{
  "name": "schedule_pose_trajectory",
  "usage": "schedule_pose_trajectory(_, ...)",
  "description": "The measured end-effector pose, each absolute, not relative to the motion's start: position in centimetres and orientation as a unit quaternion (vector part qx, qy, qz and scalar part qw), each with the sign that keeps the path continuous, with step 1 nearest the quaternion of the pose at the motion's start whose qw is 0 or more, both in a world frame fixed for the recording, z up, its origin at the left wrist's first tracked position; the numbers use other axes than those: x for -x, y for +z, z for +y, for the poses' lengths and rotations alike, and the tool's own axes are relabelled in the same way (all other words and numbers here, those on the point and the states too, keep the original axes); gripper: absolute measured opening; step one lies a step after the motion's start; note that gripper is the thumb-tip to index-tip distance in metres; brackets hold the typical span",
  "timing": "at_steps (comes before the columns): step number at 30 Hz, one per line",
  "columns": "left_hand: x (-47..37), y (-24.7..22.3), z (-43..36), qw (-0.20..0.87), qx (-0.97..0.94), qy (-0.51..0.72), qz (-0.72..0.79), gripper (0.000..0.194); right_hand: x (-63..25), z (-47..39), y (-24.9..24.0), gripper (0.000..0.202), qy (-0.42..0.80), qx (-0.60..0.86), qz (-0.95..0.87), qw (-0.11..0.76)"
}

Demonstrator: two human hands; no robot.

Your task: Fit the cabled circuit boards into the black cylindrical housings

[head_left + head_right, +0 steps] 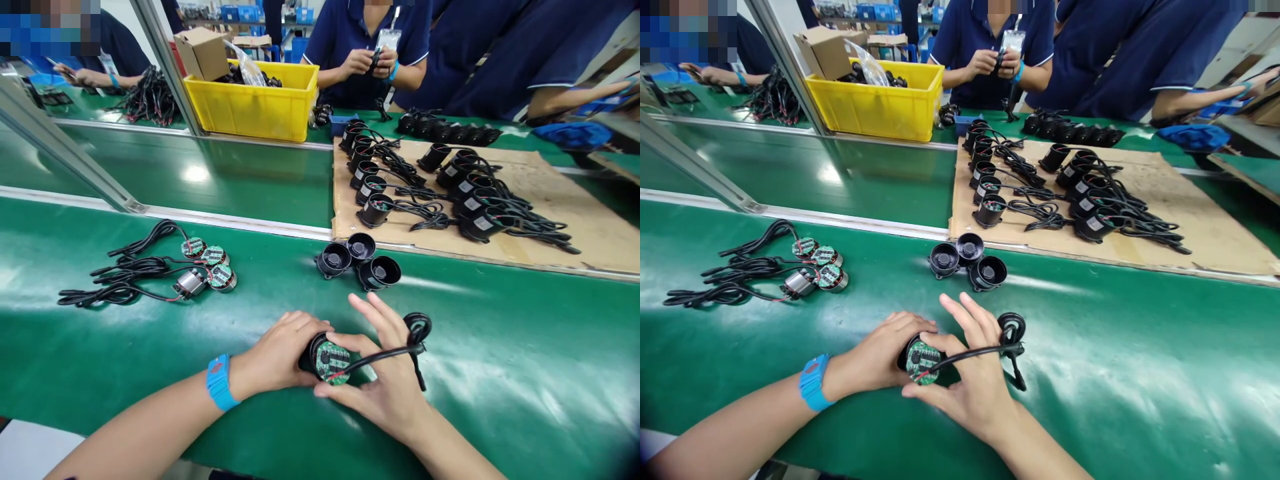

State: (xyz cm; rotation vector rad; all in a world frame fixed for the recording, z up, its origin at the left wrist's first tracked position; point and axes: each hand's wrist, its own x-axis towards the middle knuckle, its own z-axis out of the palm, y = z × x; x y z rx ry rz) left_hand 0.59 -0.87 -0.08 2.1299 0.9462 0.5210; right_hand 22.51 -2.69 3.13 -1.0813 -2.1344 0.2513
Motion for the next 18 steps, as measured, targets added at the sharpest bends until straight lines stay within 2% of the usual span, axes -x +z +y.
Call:
schedule_pose_trajectory(4,-0.6,-0.1,-0.8,0.371,-0.827,0.201,0.371,0.074,-22.0,-3.0,1.6,0.054,0.187,0.457,-0.792,0.359)
schedule_pose_trajectory(6,-0.6,0.0,-0.8,0.372,-0.828,0.194,0.371,0.073,-21.8,-3.2,0.8,0.05,0.189,0.464,-0.783,0.369)
schedule_pose_trajectory(10,-0.6,0.2,-0.7,0.373,-0.828,0.186,0.375,0.071,-22.2,-2.8,-0.1,0.053,0.138,0.42,-0.822,0.358)
schedule_pose_trajectory(15,-0.8,0.1,-0.7,0.359,-0.838,0.173,0.373,0.071,-22.8,-2.0,-0.1,0.08,0.013,0.374,-0.877,0.301)
schedule_pose_trajectory(18,-0.8,0.0,-0.6,0.361,-0.839,0.184,0.364,0.066,-22.6,-2.3,-0.4,0.08,0.003,0.358,-0.875,0.327)
